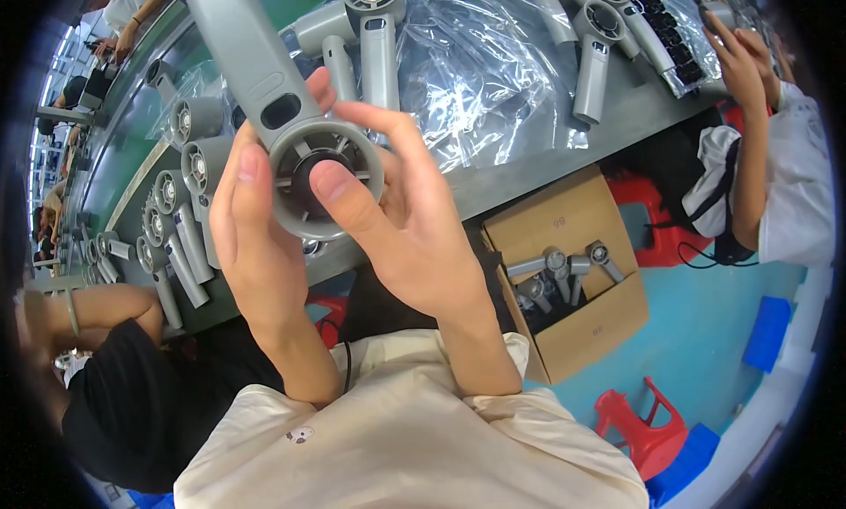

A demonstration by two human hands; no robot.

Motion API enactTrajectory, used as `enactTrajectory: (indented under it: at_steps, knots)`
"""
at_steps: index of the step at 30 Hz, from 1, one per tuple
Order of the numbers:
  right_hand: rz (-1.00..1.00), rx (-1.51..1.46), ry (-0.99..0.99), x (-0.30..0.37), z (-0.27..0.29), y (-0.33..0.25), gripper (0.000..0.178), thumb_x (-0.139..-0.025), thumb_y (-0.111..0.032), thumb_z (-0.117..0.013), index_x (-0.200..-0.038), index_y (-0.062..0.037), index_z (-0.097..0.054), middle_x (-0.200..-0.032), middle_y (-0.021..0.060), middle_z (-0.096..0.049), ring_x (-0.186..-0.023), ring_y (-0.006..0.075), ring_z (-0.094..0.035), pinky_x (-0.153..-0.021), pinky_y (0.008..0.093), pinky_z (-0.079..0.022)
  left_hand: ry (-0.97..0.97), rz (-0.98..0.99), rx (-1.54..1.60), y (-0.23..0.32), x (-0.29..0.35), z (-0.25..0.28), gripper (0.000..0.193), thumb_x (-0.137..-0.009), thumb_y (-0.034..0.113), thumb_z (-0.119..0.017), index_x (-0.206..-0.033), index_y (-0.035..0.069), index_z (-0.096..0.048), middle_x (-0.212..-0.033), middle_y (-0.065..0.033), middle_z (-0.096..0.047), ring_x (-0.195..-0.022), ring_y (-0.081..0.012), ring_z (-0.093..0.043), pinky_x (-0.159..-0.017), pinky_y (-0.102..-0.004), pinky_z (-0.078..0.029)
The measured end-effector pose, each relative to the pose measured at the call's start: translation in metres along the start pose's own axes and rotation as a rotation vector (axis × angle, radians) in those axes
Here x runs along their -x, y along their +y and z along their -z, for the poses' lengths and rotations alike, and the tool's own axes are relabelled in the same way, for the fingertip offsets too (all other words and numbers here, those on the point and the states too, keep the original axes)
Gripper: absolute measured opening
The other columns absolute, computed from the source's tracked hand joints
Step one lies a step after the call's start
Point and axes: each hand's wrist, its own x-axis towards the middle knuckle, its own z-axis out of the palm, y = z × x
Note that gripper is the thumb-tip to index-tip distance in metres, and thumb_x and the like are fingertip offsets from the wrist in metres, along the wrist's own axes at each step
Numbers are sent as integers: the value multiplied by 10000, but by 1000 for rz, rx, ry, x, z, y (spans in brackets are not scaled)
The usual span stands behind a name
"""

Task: The person assembles black internal components into grey handheld device plastic housings by hand, then secures them with black caps.

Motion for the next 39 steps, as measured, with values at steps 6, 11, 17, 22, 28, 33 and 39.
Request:
enactTrajectory:
  at_steps: [6,11,17,22,28,33,39]
  knots:
    - [95,-26,9,-2,-1,7,568,-902,-136,-593,-1323,30,-249,-1128,140,-564,-1054,153,-521,-891,287,-431,196,-255,-176,-13,13,-13,546,-924,302,-522,-1306,-76,-423,-1282,-175,-496,-1125,-225,-516,-982,-339,-379]
    - [188,-36,-60,-2,-1,8,579,-877,-87,-589,-1314,36,-228,-1166,155,-535,-1085,171,-515,-912,306,-426,166,-278,-109,-23,20,-12,574,-912,276,-555,-1334,-68,-375,-1262,-195,-495,-1136,-238,-508,-980,-344,-388]
    - [233,-149,-62,-2,2,14,750,-800,-29,-659,-1363,15,-165,-1209,170,-498,-1132,215,-491,-941,341,-411,192,-433,-176,-30,16,-14,539,-930,275,-528,-1303,-80,-365,-1304,-266,-459,-1171,-288,-499,-998,-365,-382]
    - [367,-97,-69,-4,7,21,820,-747,-15,-704,-1384,8,-187,-1291,183,-413,-1198,272,-449,-961,375,-404,227,-362,98,-32,16,-21,538,-879,214,-621,-1277,-76,-405,-1315,-262,-436,-1201,-308,-470,-1001,-387,-385]
    - [190,1101,-113,16,8,-21,553,-749,-110,-732,-1223,44,-493,-1257,198,-492,-1032,311,-538,-870,354,-433,378,-378,-6,-34,4,-10,681,-852,392,-646,-1294,-52,-378,-1215,-234,-518,-1135,-274,-520,-948,-354,-436]
    - [771,1097,18,21,0,-39,493,-855,-181,-617,-1246,83,-472,-1171,224,-550,-1043,239,-535,-906,334,-401,274,-427,351,-29,5,-8,666,-765,357,-751,-1184,-51,-433,-1222,-326,-484,-1119,-315,-529,-937,-387,-442]
    - [598,703,5,9,-14,4,648,-857,-399,-610,-1267,76,-449,-1178,209,-517,-1030,223,-510,-885,315,-397,344,-422,216,-23,14,-25,654,-862,555,-533,-1168,-21,-497,-1219,-364,-469,-1138,-370,-515,-907,-403,-452]
